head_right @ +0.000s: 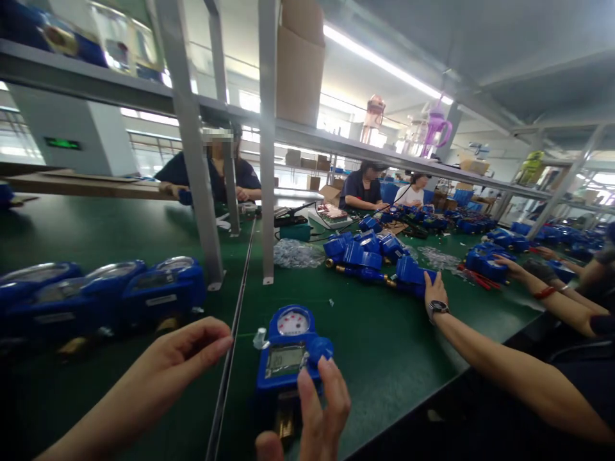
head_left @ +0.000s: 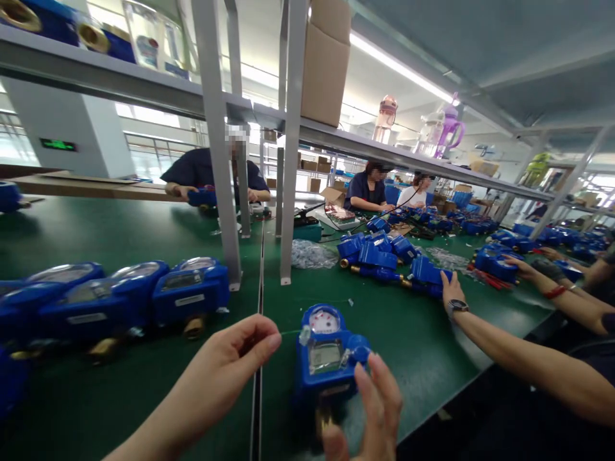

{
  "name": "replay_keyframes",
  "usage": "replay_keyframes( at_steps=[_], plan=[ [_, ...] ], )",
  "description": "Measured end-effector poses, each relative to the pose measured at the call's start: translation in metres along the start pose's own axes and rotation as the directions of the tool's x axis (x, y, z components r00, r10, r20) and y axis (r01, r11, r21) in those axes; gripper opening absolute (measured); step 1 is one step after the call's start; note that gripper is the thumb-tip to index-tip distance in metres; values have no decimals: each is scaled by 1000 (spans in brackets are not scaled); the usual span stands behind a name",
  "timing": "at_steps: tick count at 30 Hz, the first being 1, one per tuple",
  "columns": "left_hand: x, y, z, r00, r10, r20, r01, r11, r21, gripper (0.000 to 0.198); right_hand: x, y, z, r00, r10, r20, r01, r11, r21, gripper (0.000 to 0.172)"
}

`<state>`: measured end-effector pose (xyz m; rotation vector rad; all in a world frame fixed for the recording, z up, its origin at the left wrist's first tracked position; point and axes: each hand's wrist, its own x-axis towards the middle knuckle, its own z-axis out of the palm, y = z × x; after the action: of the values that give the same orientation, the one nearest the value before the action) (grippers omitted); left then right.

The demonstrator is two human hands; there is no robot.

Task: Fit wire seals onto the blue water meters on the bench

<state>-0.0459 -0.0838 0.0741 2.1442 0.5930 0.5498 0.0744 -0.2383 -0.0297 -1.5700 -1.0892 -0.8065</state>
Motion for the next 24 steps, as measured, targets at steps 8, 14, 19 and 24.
replay_keyframes(
  at_steps=[8, 14, 19, 24],
  plan=[
    [-54, 29, 65, 944, 170, 282, -188, 981, 39, 22, 6, 7, -50, 966, -246, 78, 227, 954, 198, 29],
    [-58, -1, 74, 949, 174, 263, -243, 935, 258, 22, -34, 86, -97, 976, -55, 212, 99, 974, -203, 16],
    [-59, -4, 93, 936, 224, 271, -296, 919, 262, 20, -54, 57, -87, 960, 134, 245, -101, 985, -142, 29],
    [-61, 0, 101, 903, 322, 285, -387, 898, 211, 20, -64, 3, -53, 753, 429, 499, -635, 670, 383, 30]
  ],
)
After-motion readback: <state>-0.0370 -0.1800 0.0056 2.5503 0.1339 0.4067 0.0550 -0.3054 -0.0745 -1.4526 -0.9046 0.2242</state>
